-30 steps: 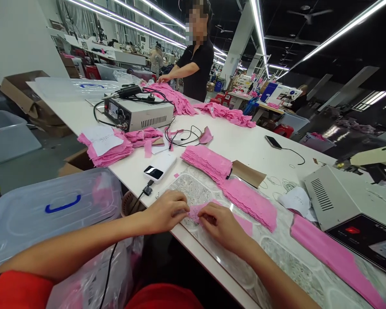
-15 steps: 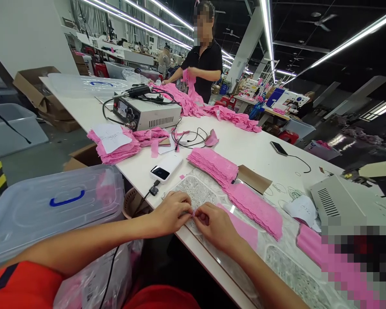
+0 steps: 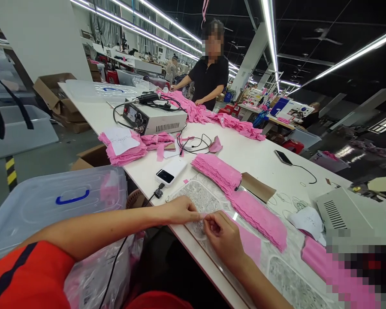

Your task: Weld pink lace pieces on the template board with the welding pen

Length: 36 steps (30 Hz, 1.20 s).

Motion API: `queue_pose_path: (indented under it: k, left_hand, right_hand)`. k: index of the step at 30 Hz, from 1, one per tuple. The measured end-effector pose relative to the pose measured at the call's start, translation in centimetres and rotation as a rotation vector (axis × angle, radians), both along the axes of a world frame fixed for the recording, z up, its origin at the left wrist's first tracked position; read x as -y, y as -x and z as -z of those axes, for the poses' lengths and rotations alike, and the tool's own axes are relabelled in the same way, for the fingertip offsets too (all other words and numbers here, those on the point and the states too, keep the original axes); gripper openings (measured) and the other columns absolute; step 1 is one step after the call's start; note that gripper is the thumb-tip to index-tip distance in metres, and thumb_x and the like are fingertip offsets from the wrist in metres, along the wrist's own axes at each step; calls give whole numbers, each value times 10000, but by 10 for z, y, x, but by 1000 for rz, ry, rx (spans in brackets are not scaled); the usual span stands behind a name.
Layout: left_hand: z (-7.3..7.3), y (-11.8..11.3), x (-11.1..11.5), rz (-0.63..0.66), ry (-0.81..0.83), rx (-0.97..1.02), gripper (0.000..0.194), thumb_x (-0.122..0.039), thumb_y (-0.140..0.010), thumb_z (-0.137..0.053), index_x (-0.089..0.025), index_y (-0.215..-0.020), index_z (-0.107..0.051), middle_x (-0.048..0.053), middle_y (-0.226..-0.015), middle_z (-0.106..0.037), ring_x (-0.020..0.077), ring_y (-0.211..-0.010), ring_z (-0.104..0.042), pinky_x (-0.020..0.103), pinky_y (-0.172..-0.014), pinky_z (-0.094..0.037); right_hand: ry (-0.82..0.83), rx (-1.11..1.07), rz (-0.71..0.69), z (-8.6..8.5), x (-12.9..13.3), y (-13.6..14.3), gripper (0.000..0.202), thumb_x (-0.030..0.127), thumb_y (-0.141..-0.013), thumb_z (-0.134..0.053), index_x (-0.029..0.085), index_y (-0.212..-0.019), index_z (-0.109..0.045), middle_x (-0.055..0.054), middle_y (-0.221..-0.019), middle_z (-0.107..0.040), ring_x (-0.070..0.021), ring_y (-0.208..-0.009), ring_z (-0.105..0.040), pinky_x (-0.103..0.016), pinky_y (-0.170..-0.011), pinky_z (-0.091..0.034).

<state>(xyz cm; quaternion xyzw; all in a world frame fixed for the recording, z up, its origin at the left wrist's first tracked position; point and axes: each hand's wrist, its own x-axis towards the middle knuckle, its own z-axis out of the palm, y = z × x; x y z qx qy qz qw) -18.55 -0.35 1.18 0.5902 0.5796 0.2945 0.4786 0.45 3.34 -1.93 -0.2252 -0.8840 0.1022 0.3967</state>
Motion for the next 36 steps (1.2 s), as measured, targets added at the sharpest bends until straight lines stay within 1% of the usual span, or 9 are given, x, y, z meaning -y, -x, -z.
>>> queue_pose_path:
  k: [2, 5, 7, 10, 12, 18, 23, 29, 36]
  left_hand:
    - [-4, -4, 0, 30, 78, 51, 378, -471, -711, -617, -161, -537, -486, -68, -432, -314, 66, -415, -242, 242, -427, -146]
    - [-8, -10, 0, 30, 144, 120, 345, -487, -681, -605, -169, -593, -501, -78, -423, -327, 65, -401, -248, 235, -421, -158]
    - [-7, -13, 0, 9, 161, 158, 315, -464, -655, -605, -168, -602, -511, -80, -427, -340, 65, -408, -262, 230, -425, -174]
    - [-2, -16, -2, -29, 149, 192, 280, -415, -617, -619, -156, -578, -521, -77, -443, -357, 59, -439, -270, 225, -441, -167]
    - [2, -17, -4, -49, 134, 205, 260, -386, -606, -624, -148, -567, -528, -74, -456, -369, 58, -457, -279, 224, -452, -165]
    - [6, -16, -4, -63, 102, 232, 197, -329, -633, -587, -135, -609, -567, -72, -489, -396, 62, -478, -301, 226, -472, -184]
    - [8, -16, -4, -54, 83, 225, 187, -314, -657, -585, -140, -596, -557, -71, -471, -393, 73, -480, -320, 229, -481, -201]
    - [7, -19, -3, -93, 15, 184, 118, -252, -632, -610, -138, -616, -587, -45, -574, -512, 96, -611, -440, 209, -570, -319]
    - [4, -20, -4, -68, 72, 171, 149, -290, -671, -582, -151, -629, -554, -55, -514, -475, 84, -479, -429, 205, -484, -325]
  right_hand:
    - [-127, -11, -12, 1, 0, -1, 134, 57, -822, -552, 188, -801, -568, 5, -655, -574, -95, -588, -527, -209, -546, -445]
    - [-285, -6, -35, 1, 1, -3, 149, 35, -815, -571, 177, -859, -576, -19, -684, -612, -118, -631, -564, -231, -582, -473]
    - [-336, -2, -42, 1, 1, -4, 162, 31, -810, -581, 174, -885, -579, -26, -688, -623, -128, -641, -574, -240, -587, -481]
    - [-337, -3, -51, 1, 2, -5, 166, 30, -807, -585, 173, -891, -582, -30, -695, -630, -135, -654, -585, -247, -600, -488]
    - [-253, -8, -54, 1, 4, -5, 149, 42, -809, -580, 174, -877, -585, -28, -696, -626, -128, -644, -581, -241, -592, -484]
    - [214, -12, -12, 0, 9, -5, 89, 148, -830, -563, 189, -762, -601, 7, -635, -571, -86, -539, -511, -199, -493, -422]
    - [433, -20, 25, -3, 11, -2, 119, 247, -816, -583, 184, -722, -618, 14, -591, -553, -84, -500, -479, -200, -461, -392]
    - [537, -18, 57, -6, 10, 0, 165, 271, -799, -579, 180, -664, -605, 19, -563, -531, -81, -489, -449, -202, -453, -361]
    - [514, -69, 43, -6, 9, 0, 159, 240, -806, -574, 187, -661, -610, 14, -602, -564, -83, -521, -469, -199, -474, -367]
